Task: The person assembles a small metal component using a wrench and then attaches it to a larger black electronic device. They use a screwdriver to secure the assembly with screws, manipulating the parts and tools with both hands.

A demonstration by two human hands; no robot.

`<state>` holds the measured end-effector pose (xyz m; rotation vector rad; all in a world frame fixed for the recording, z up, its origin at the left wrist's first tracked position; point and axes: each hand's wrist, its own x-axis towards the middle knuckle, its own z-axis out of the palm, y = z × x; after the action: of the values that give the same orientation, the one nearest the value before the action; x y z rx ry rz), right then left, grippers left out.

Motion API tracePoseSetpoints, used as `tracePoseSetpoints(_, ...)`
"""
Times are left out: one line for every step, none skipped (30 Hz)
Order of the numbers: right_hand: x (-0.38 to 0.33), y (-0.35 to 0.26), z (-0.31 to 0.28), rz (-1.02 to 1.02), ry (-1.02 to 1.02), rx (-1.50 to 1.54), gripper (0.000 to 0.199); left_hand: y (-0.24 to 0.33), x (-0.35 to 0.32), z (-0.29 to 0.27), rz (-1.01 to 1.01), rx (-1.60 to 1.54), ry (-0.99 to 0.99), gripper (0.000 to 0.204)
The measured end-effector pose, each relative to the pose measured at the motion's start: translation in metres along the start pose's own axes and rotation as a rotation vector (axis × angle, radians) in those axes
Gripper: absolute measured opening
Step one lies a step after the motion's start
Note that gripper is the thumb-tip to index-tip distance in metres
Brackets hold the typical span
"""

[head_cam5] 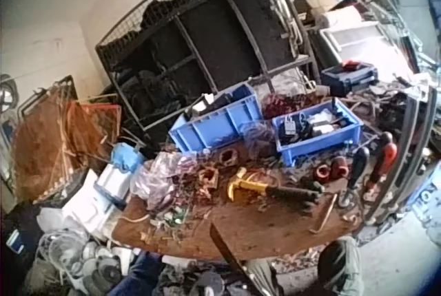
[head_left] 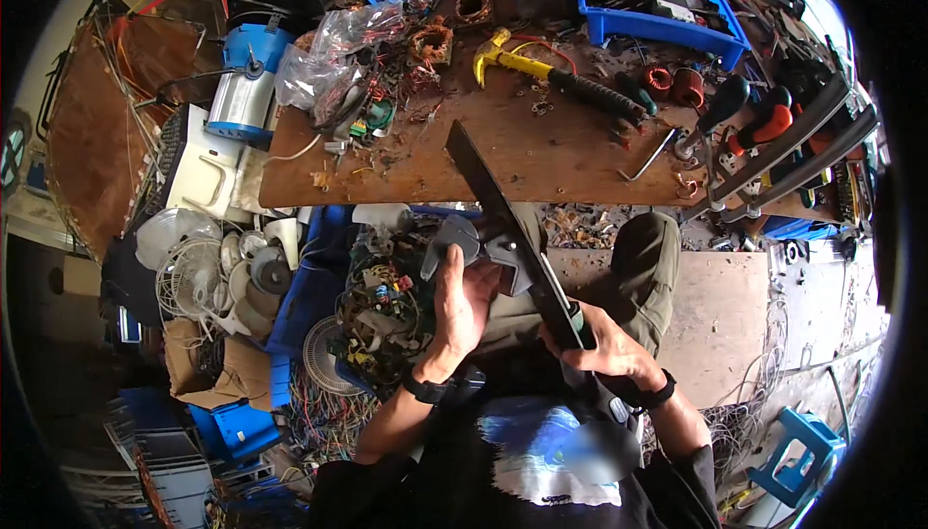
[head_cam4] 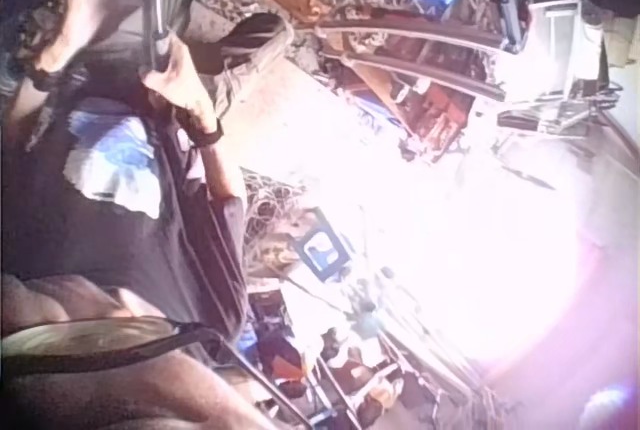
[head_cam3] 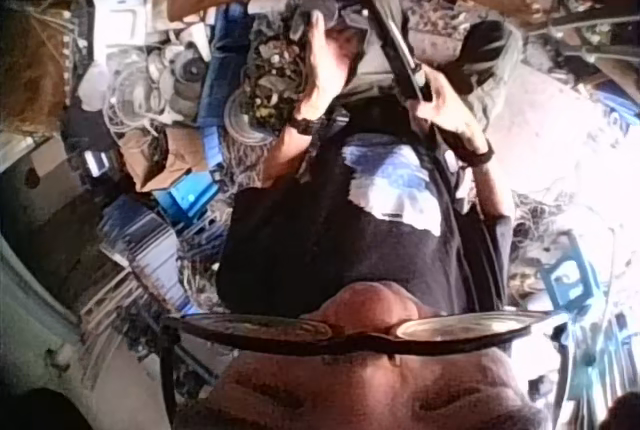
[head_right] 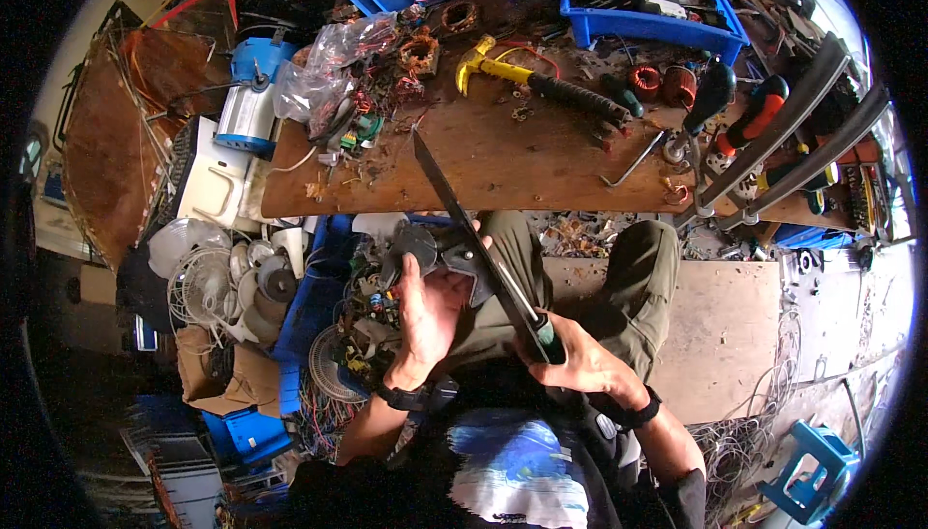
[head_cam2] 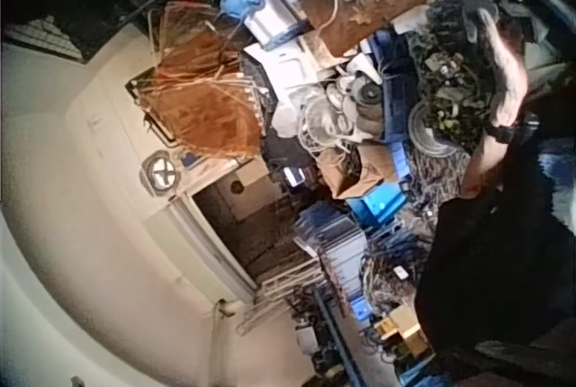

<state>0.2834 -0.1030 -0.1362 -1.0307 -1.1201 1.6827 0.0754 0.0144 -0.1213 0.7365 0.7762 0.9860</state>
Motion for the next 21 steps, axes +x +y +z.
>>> tracePoseSetpoints(0.000, 0.001, -0.001, 0.006, -0.021, 0.051, 0.055, -0.001, -0.001, -0.007, 0.004, 0.041, 0.021, 0.068)
tracePoseSetpoints(0.000, 0.001, -0.001, 0.009, -0.042, 0.101, 0.056, -0.001, -0.001, -0.014, 0.010, 0.084, 0.040, 0.063)
tracePoseSetpoints(-0.002, 0.001, -0.002, 0.019, -0.090, 0.183, 0.062, -0.001, -0.001, -0.019, -0.033, 0.141, 0.129, 0.059)
tracePoseSetpoints(-0.004, 0.002, -0.003, 0.048, -0.097, 0.240, 0.056, -0.002, -0.002, -0.021, 0.050, 0.181, 0.086, 0.056)
tracePoseSetpoints(-0.008, 0.002, -0.003, 0.079, -0.106, 0.297, 0.051, -0.002, -0.003, -0.021, 0.085, 0.235, 0.115, 0.054)
tracePoseSetpoints(-0.011, 0.001, -0.004, 0.104, -0.130, 0.361, 0.046, 0.000, -0.004, -0.021, 0.121, 0.288, 0.145, 0.051)
tracePoseSetpoints(-0.012, 0.002, -0.004, 0.108, -0.123, 0.372, 0.047, 0.002, -0.006, -0.018, 0.109, 0.347, 0.183, 0.050)
tracePoseSetpoints(-0.014, 0.002, -0.003, 0.108, -0.130, 0.393, 0.048, 0.006, -0.006, -0.016, 0.118, 0.389, 0.155, 0.051)
tracePoseSetpoints(-0.015, 0.002, -0.003, 0.104, -0.139, 0.420, 0.049, 0.012, -0.006, -0.013, 0.148, 0.406, 0.108, 0.053)
tracePoseSetpoints(-0.015, 0.002, -0.003, 0.102, -0.143, 0.431, 0.051, 0.018, -0.005, -0.010, 0.178, 0.424, 0.061, 0.055)
tracePoseSetpoints(-0.015, 0.002, -0.003, 0.097, -0.148, 0.451, 0.053, 0.025, -0.006, -0.008, 0.246, 0.483, 0.039, 0.051)
tracePoseSetpoints(-0.014, 0.003, -0.003, 0.089, -0.166, 0.481, 0.054, 0.032, -0.006, -0.006, 0.311, 0.657, 0.051, 0.048)
tracePoseSetpoints(-0.013, 0.005, -0.004, 0.110, -0.173, 0.499, 0.056, 0.038, -0.006, -0.005, 0.385, 0.820, 0.054, 0.045)
tracePoseSetpoints(-0.013, 0.006, -0.006, 0.127, -0.190, 0.529, 0.058, 0.043, -0.004, -0.004, 0.454, 0.983, 0.056, 0.042)
tracePoseSetpoints(-0.012, 0.009, -0.007, 0.147, -0.205, 0.564, 0.060, 0.043, -0.011, -0.002, 0.416, 0.872, 0.061, 0.039)
tracePoseSetpoints(-0.010, 0.011, -0.010, 0.200, -0.235, 0.623, 0.062, 0.043, -0.010, 0.000, 0.486, 0.862, 0.049, 0.034)
tracePoseSetpoints(-0.010, 0.014, -0.010, 0.218, -0.234, 0.668, 0.062, 0.046, -0.011, -0.003, 0.437, 1.009, 0.037, 0.030)
tracePoseSetpoints(-0.010, 0.018, -0.010, 0.237, -0.236, 0.708, 0.061, 0.049, -0.012, -0.007, 0.403, 1.122, 0.005, 0.028)
tracePoseSetpoints(-0.010, 0.020, -0.011, 0.256, -0.254, 0.732, 0.060, 0.046, -0.013, -0.009, 0.421, 1.130, 0.024, 0.026)
tracePoseSetpoints(-0.010, 0.022, -0.012, 0.258, -0.223, 0.689, 0.061, 0.043, -0.014, -0.012, 0.409, 1.138, 0.032, 0.027)
tracePoseSetpoints(-0.012, 0.023, -0.013, 0.269, -0.210, 0.659, 0.061, 0.041, -0.017, -0.017, 0.358, 1.189, 0.042, 0.028)
